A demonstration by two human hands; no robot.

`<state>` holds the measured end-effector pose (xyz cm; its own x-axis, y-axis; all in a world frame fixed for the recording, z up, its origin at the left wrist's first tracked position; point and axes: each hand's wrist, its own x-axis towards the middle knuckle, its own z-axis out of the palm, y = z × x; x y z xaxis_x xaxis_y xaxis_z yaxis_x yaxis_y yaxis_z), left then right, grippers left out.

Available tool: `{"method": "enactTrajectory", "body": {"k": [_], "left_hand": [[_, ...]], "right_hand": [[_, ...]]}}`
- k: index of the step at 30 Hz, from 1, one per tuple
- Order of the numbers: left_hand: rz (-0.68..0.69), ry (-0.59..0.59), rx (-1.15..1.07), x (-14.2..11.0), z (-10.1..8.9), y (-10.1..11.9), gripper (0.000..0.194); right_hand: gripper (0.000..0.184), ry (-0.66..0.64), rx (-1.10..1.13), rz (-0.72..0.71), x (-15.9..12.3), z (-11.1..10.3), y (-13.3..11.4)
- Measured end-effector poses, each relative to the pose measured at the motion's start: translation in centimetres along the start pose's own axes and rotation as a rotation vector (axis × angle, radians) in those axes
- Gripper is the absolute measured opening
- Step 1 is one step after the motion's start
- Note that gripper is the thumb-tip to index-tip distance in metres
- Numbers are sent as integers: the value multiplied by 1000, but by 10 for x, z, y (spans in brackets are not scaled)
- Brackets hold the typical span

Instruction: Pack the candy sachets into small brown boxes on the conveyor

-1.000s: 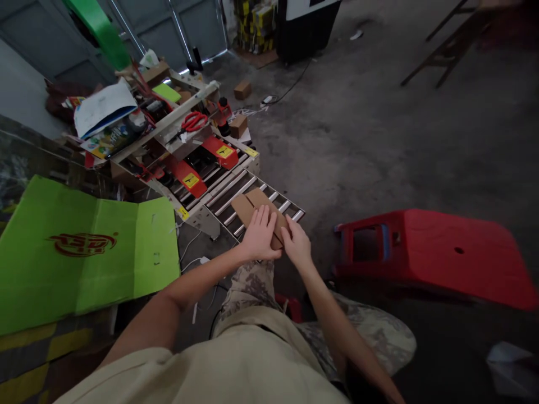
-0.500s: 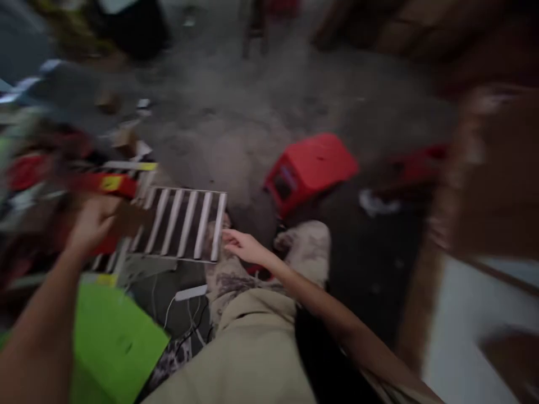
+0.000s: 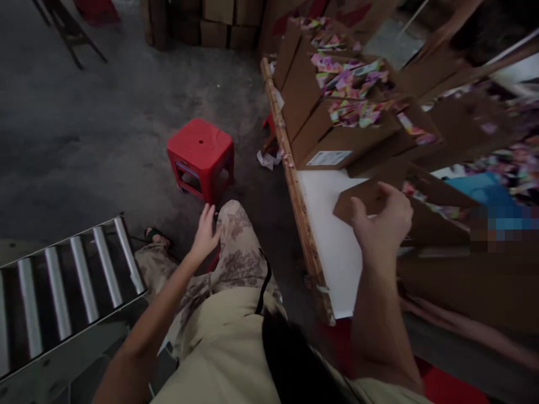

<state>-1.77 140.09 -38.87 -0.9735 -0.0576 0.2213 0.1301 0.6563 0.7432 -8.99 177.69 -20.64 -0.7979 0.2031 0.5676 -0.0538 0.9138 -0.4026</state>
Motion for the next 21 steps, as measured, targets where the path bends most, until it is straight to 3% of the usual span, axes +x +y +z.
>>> {"method": "enactTrajectory", "body": {"k": [3,5,7,11,17,19,21], "left_hand": [[67,-103,-202,37,61,50,60],[85,-181,-287,53,83,75,54],[62,-245,-335,64,95,93,50],[-31,-294,-475,100,121,127,47],[-128,-339,-630,202,184,184,58],[-233,-477,-718,228,194,190,64],[-373,-697,-862,238,195,189,73]], "right_hand": [[69,94,-188,313,43,22,36],[62,132,-220,508,67,39,54],[41,92,-173,576,85,51,65],[21,11,-79,482,93,61,61],[15,67,-42,290,81,54,39],[17,117,-18,267,77,40,36],[20,157,32,227,68,21,29]]}}
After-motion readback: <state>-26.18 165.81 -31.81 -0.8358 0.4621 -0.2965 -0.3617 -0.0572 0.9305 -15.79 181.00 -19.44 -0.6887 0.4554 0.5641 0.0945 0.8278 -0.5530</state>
